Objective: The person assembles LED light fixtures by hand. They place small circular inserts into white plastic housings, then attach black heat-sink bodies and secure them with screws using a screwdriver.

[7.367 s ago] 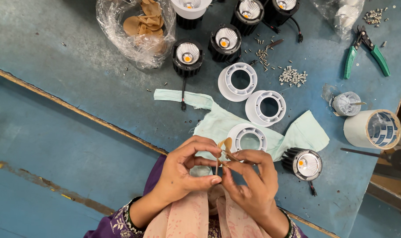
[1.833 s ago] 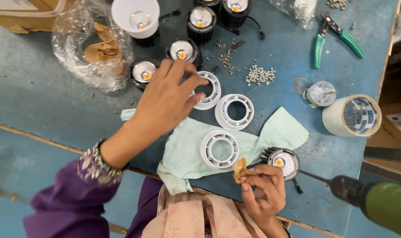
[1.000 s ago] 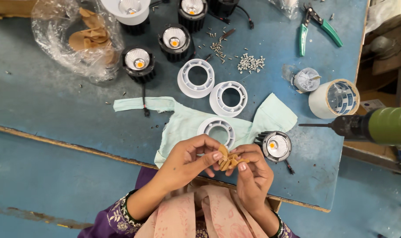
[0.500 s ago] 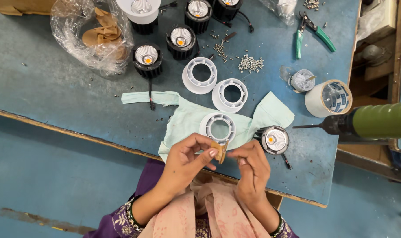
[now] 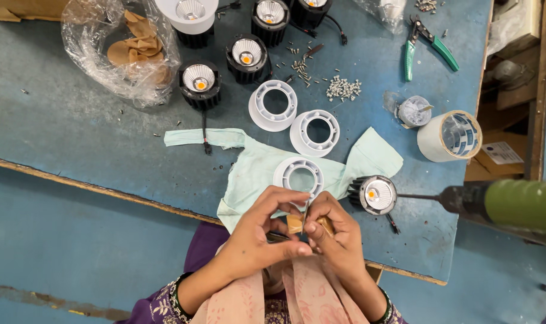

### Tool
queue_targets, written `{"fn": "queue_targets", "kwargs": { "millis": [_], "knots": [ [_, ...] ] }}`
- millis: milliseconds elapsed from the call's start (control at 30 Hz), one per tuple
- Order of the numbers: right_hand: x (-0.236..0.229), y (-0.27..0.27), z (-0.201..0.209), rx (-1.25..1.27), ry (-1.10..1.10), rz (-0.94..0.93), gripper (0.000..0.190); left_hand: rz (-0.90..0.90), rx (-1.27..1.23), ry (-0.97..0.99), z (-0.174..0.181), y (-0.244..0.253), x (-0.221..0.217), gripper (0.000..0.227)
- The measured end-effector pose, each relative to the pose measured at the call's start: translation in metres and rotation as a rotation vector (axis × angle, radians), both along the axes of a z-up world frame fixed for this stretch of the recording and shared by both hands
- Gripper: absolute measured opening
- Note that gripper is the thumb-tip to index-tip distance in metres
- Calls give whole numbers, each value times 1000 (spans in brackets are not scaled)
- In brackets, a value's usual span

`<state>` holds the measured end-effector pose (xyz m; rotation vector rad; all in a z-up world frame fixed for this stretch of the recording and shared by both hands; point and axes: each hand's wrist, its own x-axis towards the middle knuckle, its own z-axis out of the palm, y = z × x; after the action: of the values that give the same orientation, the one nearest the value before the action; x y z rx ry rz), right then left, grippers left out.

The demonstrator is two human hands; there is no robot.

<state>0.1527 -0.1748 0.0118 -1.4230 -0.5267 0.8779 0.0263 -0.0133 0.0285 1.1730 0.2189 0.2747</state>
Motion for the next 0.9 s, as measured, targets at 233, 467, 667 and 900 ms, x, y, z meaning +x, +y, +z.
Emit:
{"fn": "queue_targets", "kwargs": {
  "millis": [233,467,667,900],
  "knots": [
    [0,10,4,-1,-537,115,13,1,143,73,-6,16,-3,50],
    [-1,17,10,-77,-967,-22,13,-7,35,89,-12,18,-3,49],
    [-1,15,8,-133,-831,-111,11,-18,-172,-26,-20,20,-3,52],
    [19,9,0,-104,-908,-217,12,-91,-419,27,-24,27,-11,51]
  ]
}}
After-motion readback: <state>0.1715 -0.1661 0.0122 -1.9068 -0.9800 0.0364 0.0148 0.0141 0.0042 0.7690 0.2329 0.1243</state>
